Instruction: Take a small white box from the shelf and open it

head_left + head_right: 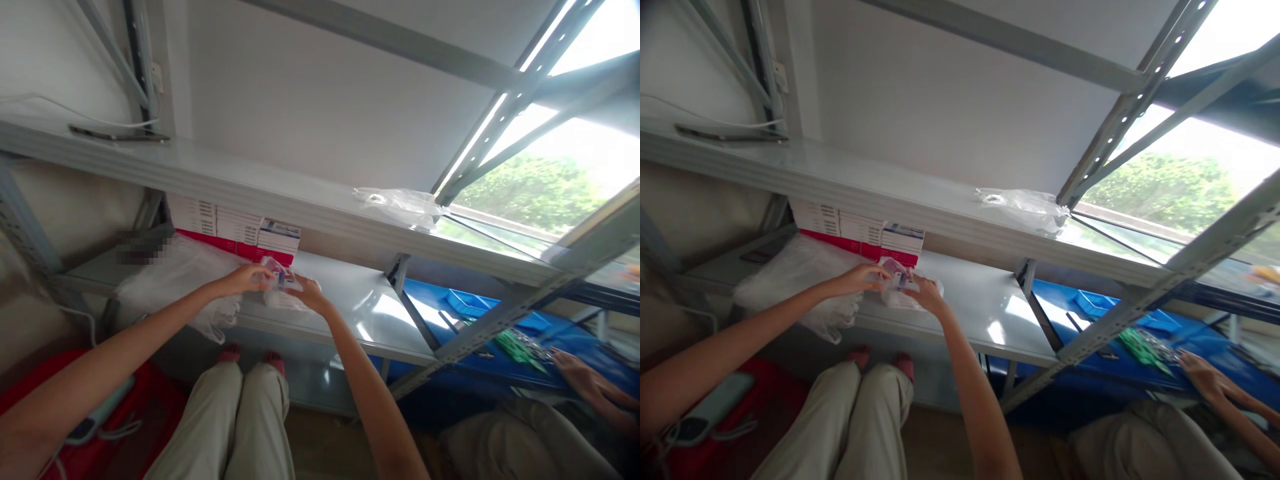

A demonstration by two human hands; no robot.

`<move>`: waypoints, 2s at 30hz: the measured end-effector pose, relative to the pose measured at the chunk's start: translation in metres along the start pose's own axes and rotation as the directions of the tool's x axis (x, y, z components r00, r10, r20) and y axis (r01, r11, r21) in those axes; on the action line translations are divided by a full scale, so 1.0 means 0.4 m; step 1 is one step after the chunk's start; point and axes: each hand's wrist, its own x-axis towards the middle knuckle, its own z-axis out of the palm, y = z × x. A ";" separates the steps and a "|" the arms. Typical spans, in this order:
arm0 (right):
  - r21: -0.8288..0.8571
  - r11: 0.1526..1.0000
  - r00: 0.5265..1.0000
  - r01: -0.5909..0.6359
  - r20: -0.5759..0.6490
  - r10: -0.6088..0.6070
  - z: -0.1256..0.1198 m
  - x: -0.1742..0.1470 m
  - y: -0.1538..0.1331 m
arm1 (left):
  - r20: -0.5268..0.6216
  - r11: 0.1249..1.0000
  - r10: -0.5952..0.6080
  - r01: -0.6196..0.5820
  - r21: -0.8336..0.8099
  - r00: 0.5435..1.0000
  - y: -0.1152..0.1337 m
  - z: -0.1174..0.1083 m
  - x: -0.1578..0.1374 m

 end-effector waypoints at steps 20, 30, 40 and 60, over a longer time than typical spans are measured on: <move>0.808 0.576 0.833 0.123 -0.399 0.382 -0.085 0.073 0.044 | -0.419 0.974 0.107 -0.011 0.226 0.902 0.085 -0.025 0.181; 0.797 0.602 0.897 -0.044 -0.235 0.376 0.029 0.157 -0.017 | -0.369 0.982 0.025 0.046 0.183 0.929 0.093 0.040 0.254; 0.686 0.727 0.956 0.032 -0.234 0.179 -0.017 0.122 -0.027 | -0.248 0.996 0.077 -0.085 -0.023 0.966 0.071 0.046 0.277; 0.727 0.686 0.936 0.003 -0.244 0.254 0.018 0.059 0.006 | -0.266 0.982 0.083 -0.033 0.185 0.960 0.019 0.095 0.170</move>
